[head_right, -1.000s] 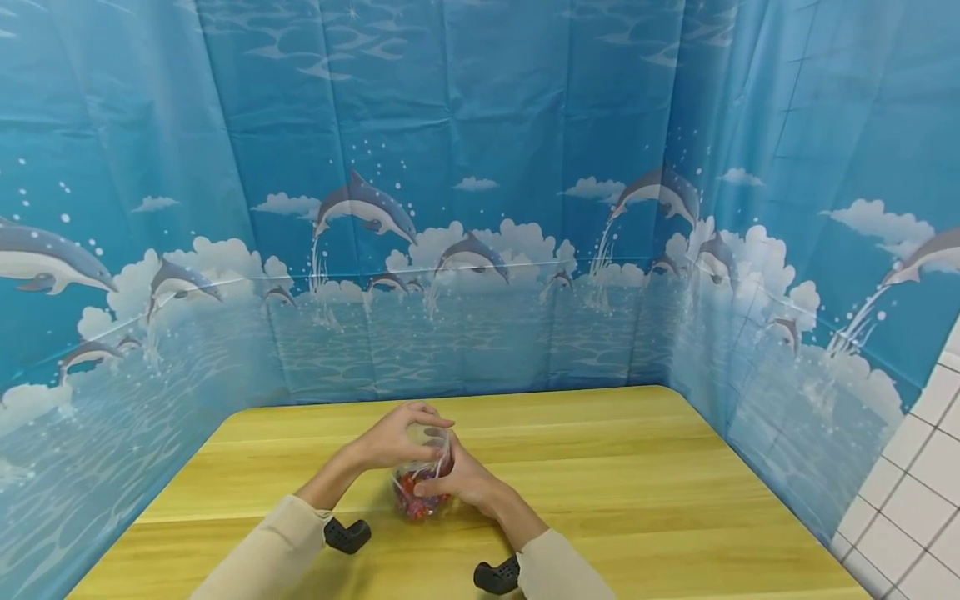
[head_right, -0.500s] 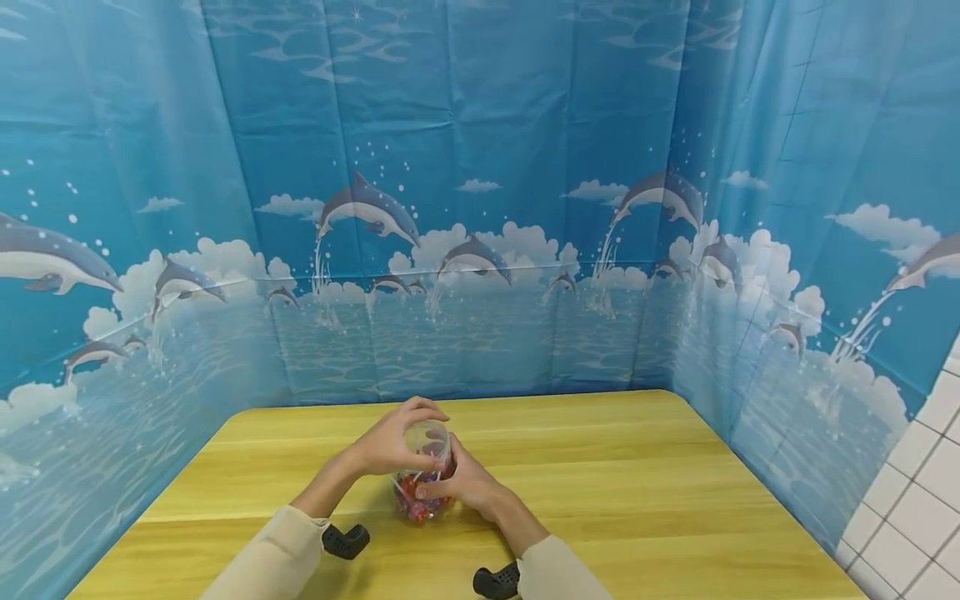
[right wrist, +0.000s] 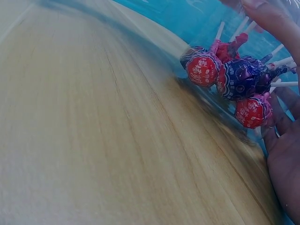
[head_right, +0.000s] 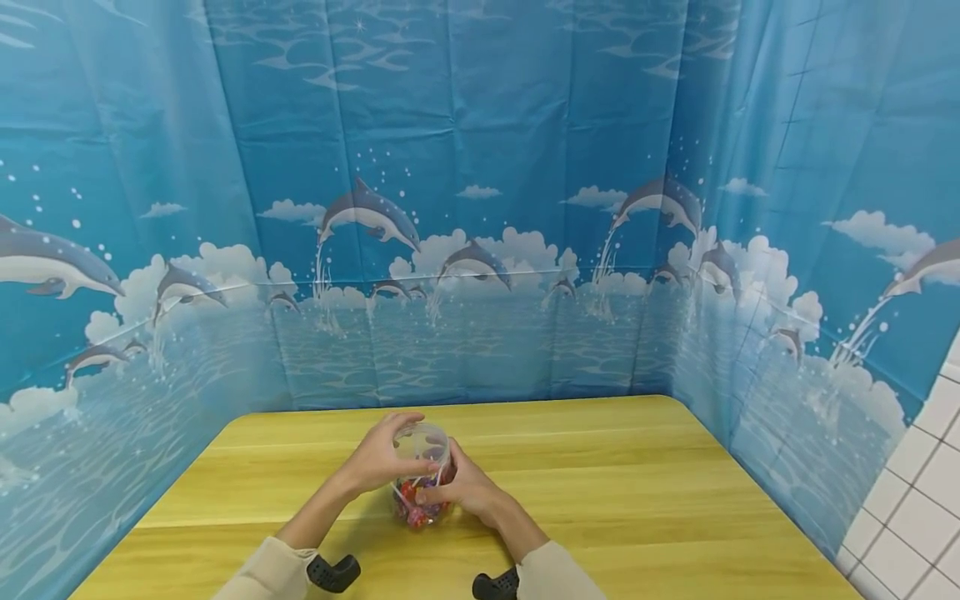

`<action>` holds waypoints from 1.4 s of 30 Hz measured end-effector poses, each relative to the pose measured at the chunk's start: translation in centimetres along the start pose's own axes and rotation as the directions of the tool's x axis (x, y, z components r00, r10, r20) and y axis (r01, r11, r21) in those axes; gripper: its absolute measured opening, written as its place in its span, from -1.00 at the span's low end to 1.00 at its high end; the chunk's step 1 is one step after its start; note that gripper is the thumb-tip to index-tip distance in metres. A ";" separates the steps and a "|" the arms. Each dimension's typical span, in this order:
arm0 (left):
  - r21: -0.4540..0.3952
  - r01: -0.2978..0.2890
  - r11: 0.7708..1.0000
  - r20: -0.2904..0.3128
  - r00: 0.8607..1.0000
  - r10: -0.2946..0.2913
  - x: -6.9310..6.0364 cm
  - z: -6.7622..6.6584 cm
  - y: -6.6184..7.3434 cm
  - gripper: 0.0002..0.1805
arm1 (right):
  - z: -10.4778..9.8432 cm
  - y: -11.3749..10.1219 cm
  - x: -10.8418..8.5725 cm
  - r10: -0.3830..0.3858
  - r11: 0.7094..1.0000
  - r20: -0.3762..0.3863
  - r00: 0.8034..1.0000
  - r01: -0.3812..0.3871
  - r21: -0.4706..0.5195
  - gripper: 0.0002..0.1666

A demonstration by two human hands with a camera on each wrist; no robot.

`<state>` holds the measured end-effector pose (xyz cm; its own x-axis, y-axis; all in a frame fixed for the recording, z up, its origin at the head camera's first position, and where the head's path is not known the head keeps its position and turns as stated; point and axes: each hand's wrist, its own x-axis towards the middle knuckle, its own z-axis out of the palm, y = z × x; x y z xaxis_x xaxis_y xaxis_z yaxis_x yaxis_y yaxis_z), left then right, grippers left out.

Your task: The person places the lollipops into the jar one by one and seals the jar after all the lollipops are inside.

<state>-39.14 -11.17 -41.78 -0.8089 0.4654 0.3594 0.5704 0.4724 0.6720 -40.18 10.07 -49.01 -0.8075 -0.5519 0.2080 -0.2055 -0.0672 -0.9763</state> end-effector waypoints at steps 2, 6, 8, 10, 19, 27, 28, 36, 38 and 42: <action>-0.091 0.007 0.996 0.000 1.000 -0.007 -0.3 0.1 -0.3 -0.10 | 0.0 0.1 0.0 0.003 1.000 -0.002 1.000 -0.003 0.011 0.17; -0.290 0.030 0.957 0.028 0.999 -0.023 -0.7 0.2 -1.2 -0.08 | 0.0 0.1 -0.1 0.005 1.000 -0.006 1.000 -0.005 0.028 0.16; -0.371 0.044 0.928 0.049 0.998 -0.027 -0.8 0.3 -1.6 -0.06 | 0.1 0.0 -0.1 -0.001 1.000 -0.004 1.000 0.001 0.029 0.16; -0.432 0.060 0.900 0.069 0.997 -0.033 -0.8 0.4 -1.8 -0.04 | 0.1 0.0 -0.1 -0.003 0.999 -0.001 1.000 0.003 0.034 0.16; -0.460 0.060 0.886 0.009 0.998 -0.063 -1.2 0.5 -2.5 0.15 | 0.0 0.0 0.0 0.004 0.999 -0.007 1.000 -0.004 0.033 0.16; -0.594 0.089 0.799 0.067 0.996 -0.061 -1.5 0.5 -2.9 -0.05 | 0.1 0.1 -0.1 0.003 0.999 -0.008 1.000 -0.003 0.040 0.15; -0.612 0.089 0.786 0.078 0.996 -0.052 -1.5 0.5 -3.0 -0.07 | 0.2 0.2 -0.2 0.005 0.999 -0.008 1.000 -0.004 0.043 0.15; -0.639 0.107 0.762 0.218 0.975 0.046 -1.2 -0.6 -4.1 -0.08 | 0.2 0.3 -0.3 0.014 0.999 -0.023 1.000 -0.014 0.036 0.17; -0.622 0.125 0.773 0.275 0.959 0.066 -0.9 -1.3 -4.2 -0.06 | 0.2 0.3 -0.3 0.016 0.999 -0.030 0.999 -0.016 0.031 0.17; -0.579 0.139 0.804 0.336 0.938 0.079 -0.5 -2.2 -3.9 -0.01 | 0.2 0.3 -0.1 0.018 1.000 -0.038 0.999 -0.017 0.023 0.17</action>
<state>-41.25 -14.93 -43.17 -0.6657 0.7259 0.1729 0.2630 0.0114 0.9647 -40.06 9.98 -49.33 -0.8317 -0.5208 0.1924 -0.1790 -0.0765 -0.9809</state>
